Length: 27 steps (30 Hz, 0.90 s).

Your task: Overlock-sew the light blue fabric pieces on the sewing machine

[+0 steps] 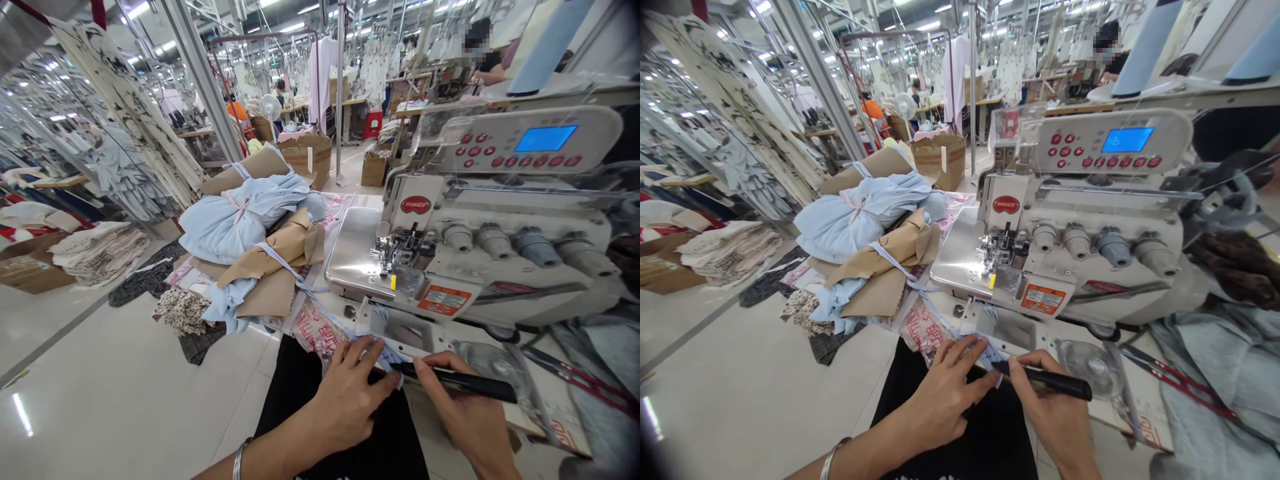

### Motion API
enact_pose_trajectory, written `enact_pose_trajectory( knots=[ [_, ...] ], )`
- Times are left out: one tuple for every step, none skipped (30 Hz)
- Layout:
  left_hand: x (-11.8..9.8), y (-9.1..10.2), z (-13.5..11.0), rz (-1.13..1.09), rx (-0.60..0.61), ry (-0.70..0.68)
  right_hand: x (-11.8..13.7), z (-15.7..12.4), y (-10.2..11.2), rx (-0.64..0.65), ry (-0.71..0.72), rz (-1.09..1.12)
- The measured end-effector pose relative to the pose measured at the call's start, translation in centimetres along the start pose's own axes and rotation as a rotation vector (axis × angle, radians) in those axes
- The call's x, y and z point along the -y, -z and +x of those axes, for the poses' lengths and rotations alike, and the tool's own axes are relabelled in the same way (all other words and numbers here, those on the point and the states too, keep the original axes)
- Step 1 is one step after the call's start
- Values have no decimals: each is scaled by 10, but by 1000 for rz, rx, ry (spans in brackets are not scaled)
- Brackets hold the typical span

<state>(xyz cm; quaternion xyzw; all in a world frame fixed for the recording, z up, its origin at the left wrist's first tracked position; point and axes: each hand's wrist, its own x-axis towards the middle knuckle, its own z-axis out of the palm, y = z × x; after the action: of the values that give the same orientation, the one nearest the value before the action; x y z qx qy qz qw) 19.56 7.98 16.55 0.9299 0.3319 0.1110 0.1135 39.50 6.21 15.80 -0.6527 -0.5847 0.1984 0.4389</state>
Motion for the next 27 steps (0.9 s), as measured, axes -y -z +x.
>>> enact_pose_trajectory(
  knots=[
    [0, 0, 0, 0, -2, 1, 1, 0, 0, 2, -8, 7],
    [0, 0, 0, 0, -5, 2, 1, 0, -1, -1, -11, 11],
    [0, -1, 0, -1, -7, 2, 1, 0, -2, -3, -5, 10],
    [0, -1, 0, -1, -8, 1, 0, 1, -3, -9, 4, 6],
    [0, -1, 0, -1, -8, 2, 0, 1, -4, -15, 13, 3],
    [0, -1, 0, 0, -5, 3, -1, 2, -5, -20, 21, 3],
    [0, -1, 0, 0, -1, 5, -2, 3, -5, -25, 25, 3],
    [0, 0, 0, 0, 3, 6, -2, 3, -5, -31, 27, 5],
    [0, 1, 0, 0, 8, 7, -3, 3, -4, -39, 29, 5],
    [-1, 1, 0, 1, 11, 7, -4, 2, -3, -60, 28, 2],
    [-1, 2, 1, 1, 14, 4, -5, 1, -1, -88, 28, -5],
    [-2, 3, 1, 3, 18, 0, -6, 1, 1, -112, 35, -14],
    [-2, 3, 1, 4, 23, -4, -7, 0, 2, -129, 43, -21],
    [-3, 3, 2, 6, 31, -7, -8, -1, 3, -132, 50, -24],
    [-3, 3, 2, 8, 36, -8, -9, -2, 4, -128, 53, -25],
    [-4, 3, 2, 9, 41, -4, -10, -3, 4, -116, 53, -23],
    [-4, 3, 3, 9, 42, 3, -12, -4, 4, -106, 47, -21],
    [-4, 3, 3, 6, 39, 12, -13, -5, 3, -106, 34, -19],
    [-4, 4, 4, 1, 38, 20, -14, -6, 2, -105, 25, -18],
    [-5, 4, 5, -6, 36, 29, -14, -7, 1, -103, 18, -16],
    [-5, 5, 5, -13, 33, 37, -15, -7, 0, -102, 8, -12],
    [-5, 6, 6, -18, 34, 40, -15, -8, 0, -95, 2, -6],
    [-5, 7, 7, -20, 35, 43, -16, -8, -1, -91, -3, -2],
    [-6, 7, 8, -17, 39, 43, -17, -8, -2, -85, 0, -1],
    [-6, 8, 8, -13, 42, 42, -17, -8, -2, -85, 8, -2],
    [-7, 8, 9, -8, 44, 43, -17, -8, -3, -84, 14, -2],
    [-7, 8, 9, -2, 48, 41, -16, -8, -3, -79, 23, 1]
  ],
)
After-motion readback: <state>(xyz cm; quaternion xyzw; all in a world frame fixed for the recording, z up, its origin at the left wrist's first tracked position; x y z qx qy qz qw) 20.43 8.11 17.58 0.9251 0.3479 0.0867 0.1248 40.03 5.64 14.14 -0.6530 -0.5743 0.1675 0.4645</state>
